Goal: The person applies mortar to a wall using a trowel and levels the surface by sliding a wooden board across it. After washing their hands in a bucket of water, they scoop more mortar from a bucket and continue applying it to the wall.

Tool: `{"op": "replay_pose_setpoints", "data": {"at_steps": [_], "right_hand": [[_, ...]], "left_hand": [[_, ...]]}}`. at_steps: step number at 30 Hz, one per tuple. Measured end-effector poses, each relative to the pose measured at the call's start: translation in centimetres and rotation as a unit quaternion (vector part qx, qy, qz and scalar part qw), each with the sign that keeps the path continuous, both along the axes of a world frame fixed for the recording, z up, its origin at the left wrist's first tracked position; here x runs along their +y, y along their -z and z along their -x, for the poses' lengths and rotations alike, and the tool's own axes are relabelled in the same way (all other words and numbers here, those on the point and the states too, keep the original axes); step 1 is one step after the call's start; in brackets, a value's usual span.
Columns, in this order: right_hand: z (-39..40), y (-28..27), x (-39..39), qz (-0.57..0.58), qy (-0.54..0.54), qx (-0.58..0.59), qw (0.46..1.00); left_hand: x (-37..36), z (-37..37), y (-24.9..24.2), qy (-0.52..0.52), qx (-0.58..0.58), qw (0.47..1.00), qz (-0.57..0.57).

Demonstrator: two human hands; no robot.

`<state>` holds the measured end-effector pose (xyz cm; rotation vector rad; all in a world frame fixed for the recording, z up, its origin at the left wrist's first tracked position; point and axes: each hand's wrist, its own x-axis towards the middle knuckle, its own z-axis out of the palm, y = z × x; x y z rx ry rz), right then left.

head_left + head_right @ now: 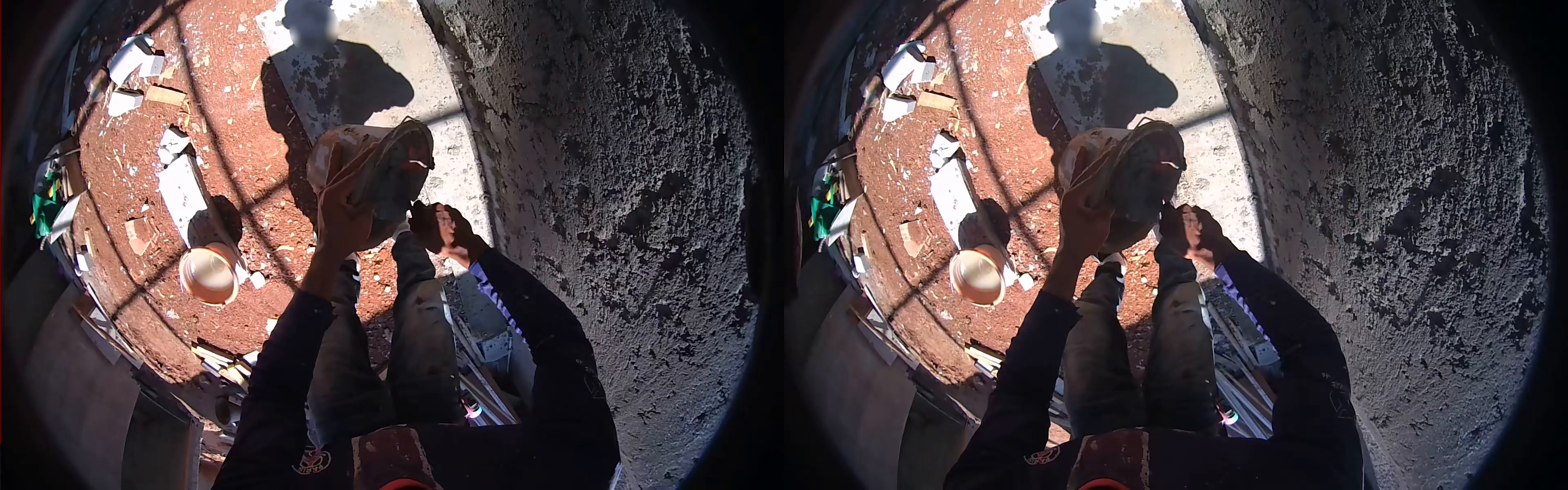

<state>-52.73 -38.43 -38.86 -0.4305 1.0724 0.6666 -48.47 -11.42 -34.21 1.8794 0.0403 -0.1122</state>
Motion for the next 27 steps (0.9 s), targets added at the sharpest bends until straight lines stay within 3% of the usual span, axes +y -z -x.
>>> {"op": "replay_pose_setpoints", "data": {"at_steps": [1,2,3,6,8,9,10,11,13,15,16,17,18,19,20,23,25,27], "right_hand": [[2.3,1.5,-0.4,0.174,-0.193,-0.122,0.958],[4.9,2.8,-0.7,0.331,-0.372,-0.228,0.837],[6.3,3.1,-0.1,0.458,-0.519,-0.32,0.646],[7.9,2.3,2.1,0.505,-0.522,-0.463,0.508],[6.7,0.0,2.7,0.49,-0.573,-0.5,0.427],[5.4,-1.2,2.8,0.533,-0.561,-0.576,0.262],[3.6,-3.4,4.1,0.499,-0.654,-0.46,0.334],[3.4,-3.1,4.2,0.501,-0.652,-0.461,0.334],[3.6,-3.0,3.5,0.627,-0.59,-0.509,-0.012],[3.4,-3.2,2.9,0.653,-0.527,-0.51,-0.189],[2.5,-3.1,2.7,0.637,-0.523,-0.518,-0.231],[1.7,-3.0,2.9,0.583,-0.616,-0.527,-0.053],[0.8,-2.9,3.2,0.523,-0.664,-0.506,0.171],[0.0,-2.7,3.5,0.484,-0.665,-0.448,0.348],[-0.4,-3.1,3.6,0.48,-0.656,-0.468,0.348],[-0.6,0.2,2.8,0.422,-0.619,-0.507,0.427],[-1.4,3.0,2.1,0.34,-0.582,-0.514,0.531],[-3.3,5.9,0.1,0.316,-0.566,-0.519,0.557]], "left_hand": [[0.4,0.0,-0.2,0.004,0.001,1.0,-0.001],[0.8,0.5,-0.4,-0.01,0.001,1.0,0.008],[1.4,0.7,-0.3,-0.024,-0.002,1.0,0.016],[3.0,1.6,0.3,-0.056,0.046,0.995,0.066],[3.3,2.4,0.4,-0.079,0.072,0.992,0.065],[3.4,2.6,0.7,-0.088,0.079,0.991,0.065],[3.5,2.8,1.0,-0.096,0.085,0.99,0.066],[3.5,3.0,1.8,-0.117,0.106,0.985,0.067],[3.2,3.8,3.4,-0.138,0.132,0.979,0.075],[3.0,4.1,4.4,-0.194,0.152,0.95,0.193],[3.1,4.1,4.8,-0.199,0.131,0.957,0.167],[2.9,4.2,4.8,-0.2,0.131,0.956,0.168],[2.7,4.3,4.8,-0.236,0.139,0.939,0.209],[2.6,4.2,4.8,-0.269,0.144,0.919,0.249],[2.8,4.4,5.1,-0.276,0.138,0.913,0.267],[4.4,6.1,7.8,-0.316,0.164,0.9,0.251],[3.8,6.1,7.1,-0.369,0.155,0.885,0.238],[2.6,6.3,7.5,-0.42,0.112,0.863,0.257]]}}
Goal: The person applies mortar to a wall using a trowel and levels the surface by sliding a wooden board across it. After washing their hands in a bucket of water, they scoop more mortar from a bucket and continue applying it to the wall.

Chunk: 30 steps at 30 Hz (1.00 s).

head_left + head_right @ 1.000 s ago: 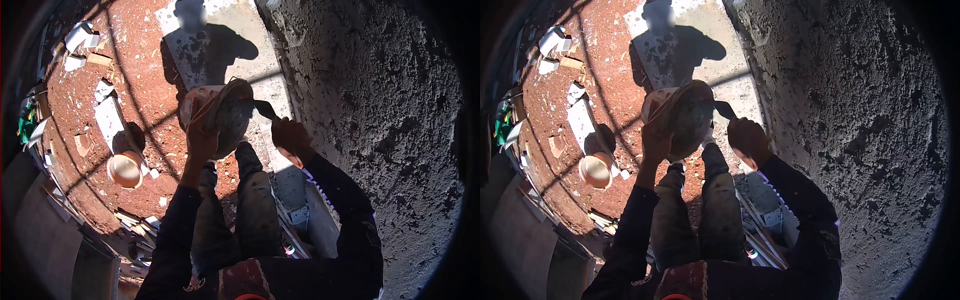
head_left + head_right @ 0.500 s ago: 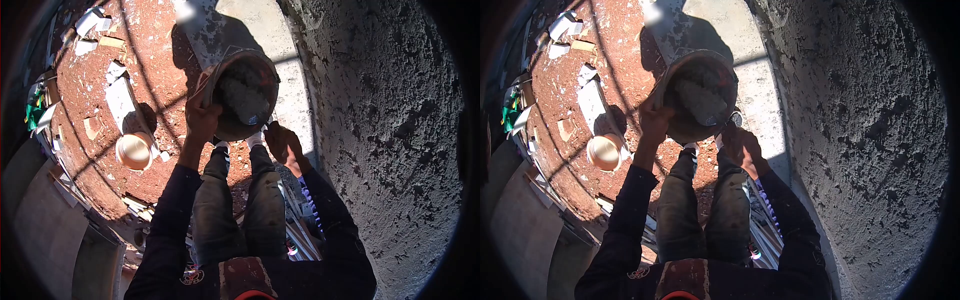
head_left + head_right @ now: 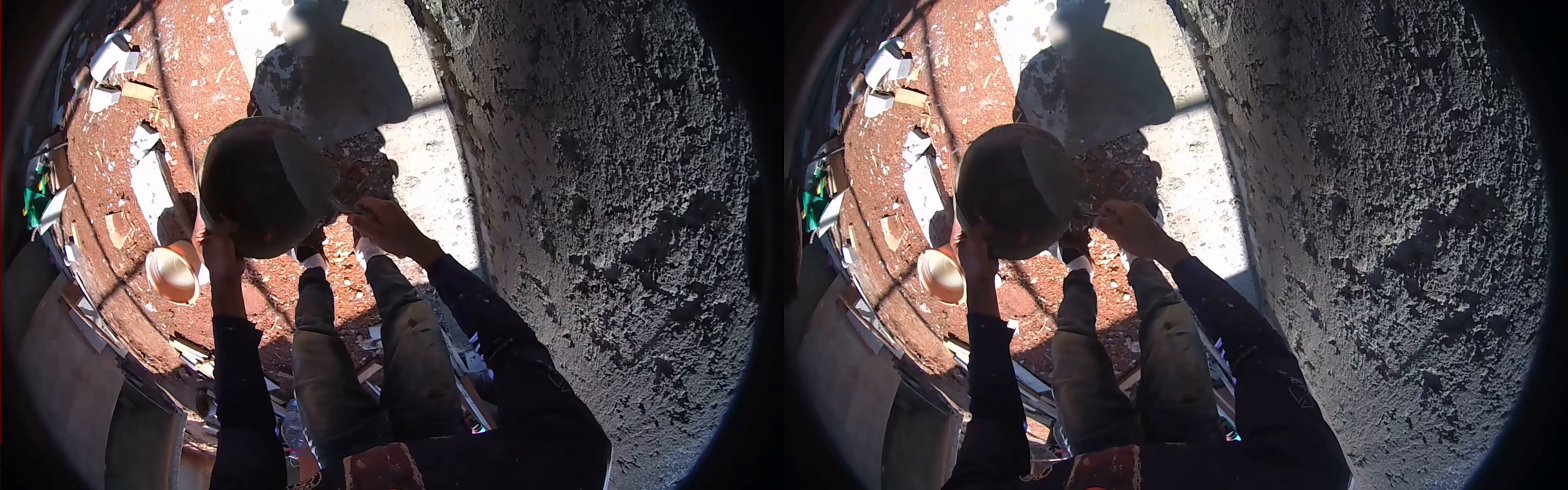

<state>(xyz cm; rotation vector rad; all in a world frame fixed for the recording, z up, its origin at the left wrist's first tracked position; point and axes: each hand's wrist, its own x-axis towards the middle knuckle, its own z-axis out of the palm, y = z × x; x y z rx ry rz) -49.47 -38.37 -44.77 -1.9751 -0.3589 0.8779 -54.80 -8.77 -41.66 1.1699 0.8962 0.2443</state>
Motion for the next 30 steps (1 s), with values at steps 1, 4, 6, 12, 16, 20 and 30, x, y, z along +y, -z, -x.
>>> {"op": "replay_pose_setpoints", "data": {"at_steps": [1,4,6,12,16,20,30], "right_hand": [[-1.4,1.4,-1.5,-0.033,0.043,0.137,0.989],[-6.4,7.4,-8.1,-0.083,0.191,0.313,0.927],[-9.3,9.1,-14.5,0.018,0.264,0.231,0.936],[-2.4,-13.0,-21.4,0.004,0.372,0.101,0.923],[-0.2,-20.0,-15.9,0.31,-0.033,-0.136,0.94],[4.3,-15.9,-8.5,0.463,-0.186,-0.159,0.852],[18.8,-11.6,-2.8,0.194,0.096,-0.012,0.976]], "left_hand": [[0.0,1.3,1.1,0.0,0.003,1.0,-0.005],[1.1,4.7,4.5,-0.087,0.142,0.985,-0.034],[1.2,6.7,4.5,-0.057,0.196,0.977,-0.059],[-1.0,10.8,4.1,-0.024,0.354,0.935,0.0],[-5.9,8.0,-0.8,0.117,0.25,0.957,-0.085],[-8.5,7.1,-2.1,0.333,0.034,0.904,-0.266],[-7.0,4.8,-9.4,0.376,-0.103,0.904,-0.178]]}}
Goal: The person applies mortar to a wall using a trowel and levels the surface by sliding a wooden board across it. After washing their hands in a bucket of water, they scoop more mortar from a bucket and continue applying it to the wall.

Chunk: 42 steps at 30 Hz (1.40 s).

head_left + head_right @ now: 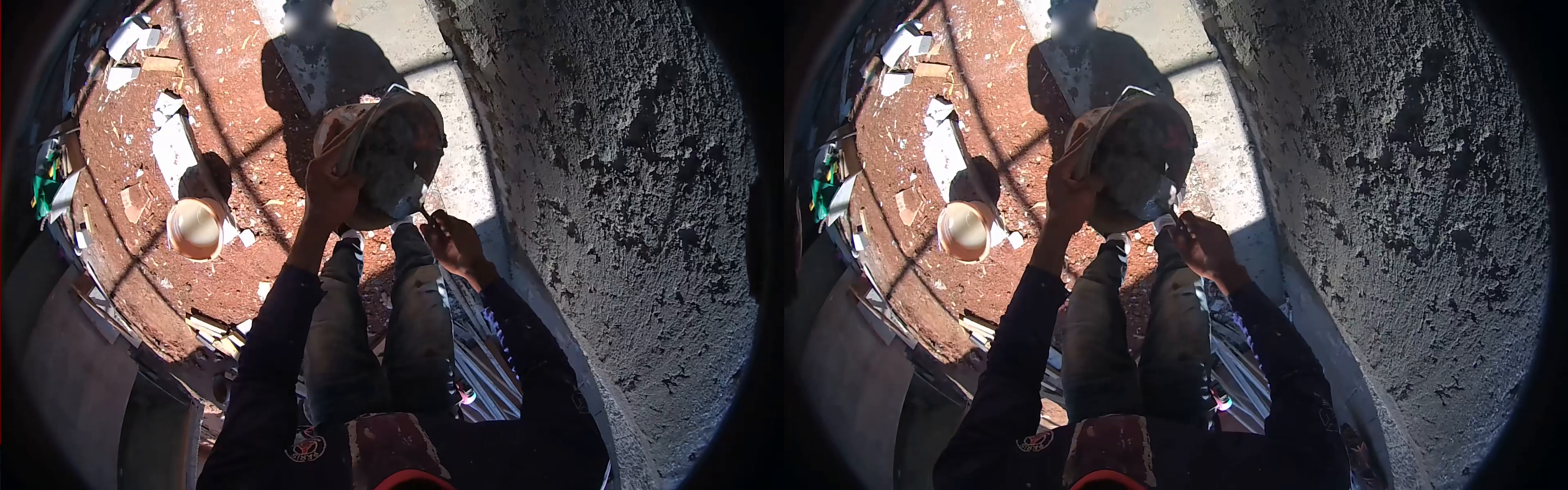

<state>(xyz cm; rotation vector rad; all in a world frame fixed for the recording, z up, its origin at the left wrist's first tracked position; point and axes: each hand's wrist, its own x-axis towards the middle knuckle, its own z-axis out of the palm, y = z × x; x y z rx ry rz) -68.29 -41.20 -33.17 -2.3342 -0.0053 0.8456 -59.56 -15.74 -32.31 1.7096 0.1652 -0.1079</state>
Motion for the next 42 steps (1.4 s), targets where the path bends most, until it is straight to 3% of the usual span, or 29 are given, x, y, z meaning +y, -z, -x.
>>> {"op": "replay_pose_setpoints", "data": {"at_steps": [2,4,6,9,10,12,13,16,18,20,21,22,23,24,26,28,29,30,32,33,35,36,38,39,40,42], "right_hand": [[0.9,2.1,-0.4,-0.038,0.032,-0.042,0.998],[-2.6,-1.6,1.5,0.095,-0.112,-0.103,0.984],[-3.7,-1.0,2.3,0.107,-0.115,-0.125,0.98],[-5.9,-2.0,3.7,0.066,-0.151,-0.166,0.972],[-6.4,-2.7,4.6,0.04,-0.133,-0.118,0.983],[-6.5,-3.2,6.4,-0.036,-0.123,-0.094,0.987],[-6.7,-3.2,7.0,-0.099,-0.106,-0.036,0.989],[-8.1,-0.4,7.8,-0.23,-0.102,-0.014,0.968],[-11.3,0.9,5.9,-0.317,-0.008,0.196,0.928],[-16.2,3.4,1.5,-0.3,0.006,0.246,0.921],[-18.7,5.1,-1.4,-0.295,0.063,0.285,0.91],[-21.4,6.9,-5.2,-0.277,0.092,0.25,0.923],[-24.4,7.1,-8.9,-0.186,0.133,0.247,0.942],[-25.7,5.4,-11.6,-0.061,0.195,0.151,0.967],[-25.9,-3.4,-15.7,-0.126,0.156,-0.002,0.98],[-24.5,-13.4,-15.7,-0.12,0.17,-0.062,0.976],[-23.6,-16.7,-15.5,-0.122,0.179,-0.087,0.972],[-22.9,-19.3,-14.6,-0.105,0.192,-0.074,0.973],[-22.0,-20.8,-14.2,0.048,0.007,-0.106,0.993],[-21.4,-20.9,-13.2,0.087,-0.074,-0.104,0.988],[-19.0,-18.5,-11.2,0.143,-0.255,-0.129,0.948],[-17.3,-16.0,-10.7,0.157,-0.354,-0.157,0.908],[-14.1,-12.3,-8.5,0.252,-0.396,-0.152,0.87],[-12.9,-10.1,-7.7,0.26,-0.388,-0.173,0.867],[-11.3,-7.8,-7.1,0.269,-0.378,-0.194,0.864],[-6.6,-3.2,-5.9,0.175,-0.349,-0.162,0.906]], "left_hand": [[1.2,0.5,0.0,-0.027,0.04,0.998,0.027],[2.2,0.7,1.1,-0.054,0.07,0.994,0.062],[3.6,1.8,2.4,-0.094,0.131,0.982,0.094],[5.2,2.9,2.8,-0.227,0.157,0.929,0.246],[6.2,3.3,2.7,-0.232,0.146,0.92,0.281],[7.4,3.9,1.6,-0.275,0.125,0.909,0.289],[8.6,5.2,2.8,-0.303,0.119,0.909,0.259],[10.7,7.8,3.0,-0.372,0.128,0.898,0.195],[11.8,10.7,4.0,-0.459,0.146,0.874,0.062],[11.3,11.6,1.9,-0.371,0.072,0.923,0.07],[12.0,13.1,2.0,-0.383,0.133,0.914,0.009],[12.7,15.0,2.3,-0.393,0.194,0.897,-0.052],[12.1,16.4,2.3,-0.405,0.159,0.899,-0.051],[11.8,17.2,2.3,-0.415,0.121,0.9,-0.049],[10.5,19.0,2.3,-0.466,0.164,0.87,-0.013],[11.2,22.9,3.8,-0.284,0.204,0.924,-0.153],[6.7,19.9,0.9,-0.23,0.135,0.938,-0.222],[5.2,19.5,1.1,-0.23,0.138,0.938,-0.221],[3.4,20.0,5.9,-0.457,0.308,0.835,0.016],[4.0,23.2,12.3,-0.44,0.26,0.855,0.082],[-1.9,12.1,1.3,-0.356,0.212,0.906,0.084],[-2.5,10.3,-0.5,-0.274,0.266,0.919,0.097],[-4.4,8.6,0.4,-0.168,0.151,0.974,0.0],[-5.4,7.1,-0.7,-0.11,0.083,0.984,-0.109],[-6.7,5.7,-2.4,-0.055,0.032,0.994,-0.092],[-8.1,5.0,-2.6,-0.015,-0.019,0.995,-0.092]]}}
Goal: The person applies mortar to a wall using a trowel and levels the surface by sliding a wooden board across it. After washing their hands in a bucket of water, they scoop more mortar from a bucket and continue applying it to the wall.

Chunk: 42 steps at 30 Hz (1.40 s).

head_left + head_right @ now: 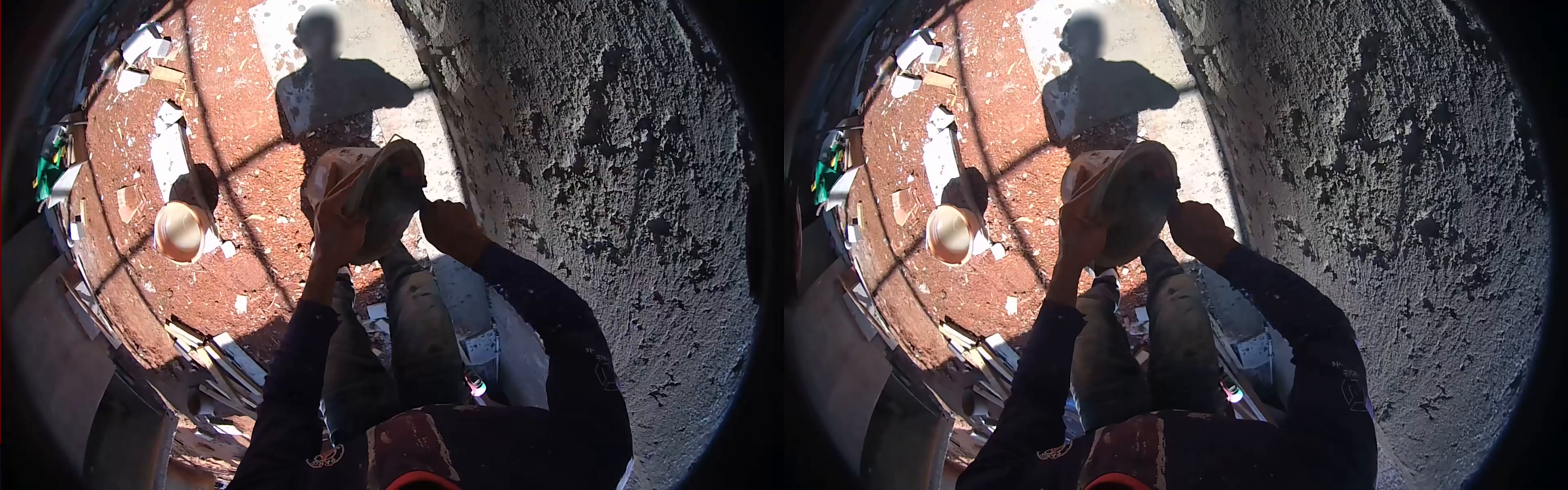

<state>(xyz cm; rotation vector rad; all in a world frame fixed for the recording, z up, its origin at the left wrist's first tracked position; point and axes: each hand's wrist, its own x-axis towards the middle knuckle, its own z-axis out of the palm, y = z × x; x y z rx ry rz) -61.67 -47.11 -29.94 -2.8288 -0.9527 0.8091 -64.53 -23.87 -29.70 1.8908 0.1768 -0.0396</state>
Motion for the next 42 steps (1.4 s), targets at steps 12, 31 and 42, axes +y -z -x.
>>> {"op": "replay_pose_setpoints", "data": {"at_steps": [12,31,42], "right_hand": [[12.2,-1.6,3.3,-0.05,0.236,0.125,0.962],[1.7,20.0,-5.7,-0.356,0.419,0.447,0.705],[1.4,-4.3,-15.0,-0.135,0.282,0.162,0.936]], "left_hand": [[5.1,4.4,-2.9,-0.005,-0.003,0.993,0.118],[10.5,19.7,10.9,-0.436,0.182,0.876,0.096],[-2.1,18.6,8.9,-0.37,0.216,0.902,0.062]]}}
